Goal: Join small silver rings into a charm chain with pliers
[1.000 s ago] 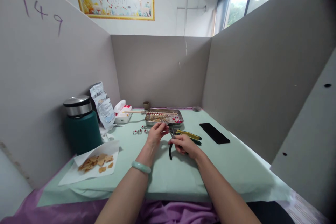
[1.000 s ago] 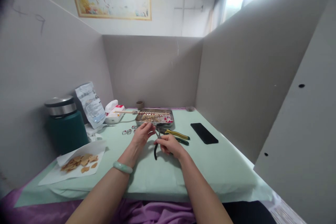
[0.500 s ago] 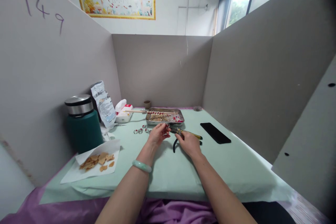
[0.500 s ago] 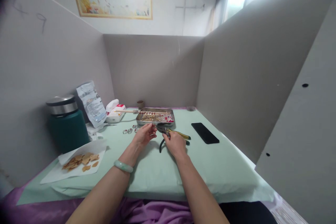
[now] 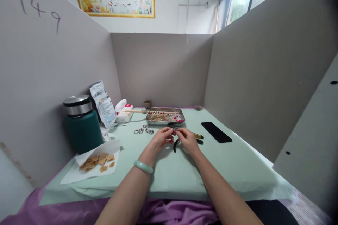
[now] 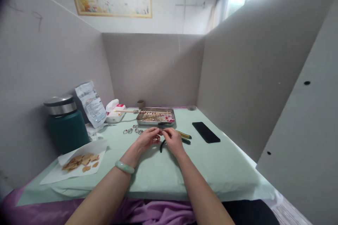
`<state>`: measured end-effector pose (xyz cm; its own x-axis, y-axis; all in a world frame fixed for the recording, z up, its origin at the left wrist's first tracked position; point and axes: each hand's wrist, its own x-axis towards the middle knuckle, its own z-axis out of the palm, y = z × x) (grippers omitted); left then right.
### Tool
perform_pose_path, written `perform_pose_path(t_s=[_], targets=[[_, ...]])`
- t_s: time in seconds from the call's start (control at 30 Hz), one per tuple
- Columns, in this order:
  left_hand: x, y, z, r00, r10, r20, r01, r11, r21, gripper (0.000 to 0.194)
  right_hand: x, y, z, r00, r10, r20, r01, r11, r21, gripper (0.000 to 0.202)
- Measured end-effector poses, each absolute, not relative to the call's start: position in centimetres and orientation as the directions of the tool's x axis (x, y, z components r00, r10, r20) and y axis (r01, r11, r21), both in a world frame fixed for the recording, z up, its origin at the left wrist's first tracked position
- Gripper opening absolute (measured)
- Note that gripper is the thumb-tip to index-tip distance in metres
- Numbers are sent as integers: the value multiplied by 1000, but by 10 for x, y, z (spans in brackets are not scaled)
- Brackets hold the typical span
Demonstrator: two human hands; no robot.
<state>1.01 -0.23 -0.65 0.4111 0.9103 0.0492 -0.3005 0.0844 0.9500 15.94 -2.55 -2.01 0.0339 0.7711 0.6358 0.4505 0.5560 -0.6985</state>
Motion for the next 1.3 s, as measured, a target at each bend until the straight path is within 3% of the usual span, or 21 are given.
perform_pose_path(t_s=[0.2,0.33,0.53,0.67,0.9,1.07,1.3], targets=[[12,-2,-5,324,939,120,-145,-76,987,32,160,-26,-23,46,837,545,451,469,-759,25],[13,2,-6,350,916,194,-55,-187,981,35,159,-26,-23,35,844,535,418,474,-775,24],[13,3,-5,278,932,233,-32,-233,972,27,157,-23,-25,-42,867,497,321,483,-815,25],[16,2,-4,263,935,237,30,-254,967,25,157,-23,-26,1,859,511,349,479,-806,25],[17,1,-1,206,946,251,83,-272,959,20,156,-23,-23,-11,891,455,229,445,-866,25],[17,-4,0,182,939,290,235,-328,915,19,155,-26,-24,-3,862,506,351,475,-807,23],[19,-4,-9,123,887,445,503,-443,742,22,151,-24,-28,-2,806,592,509,510,-693,23]])
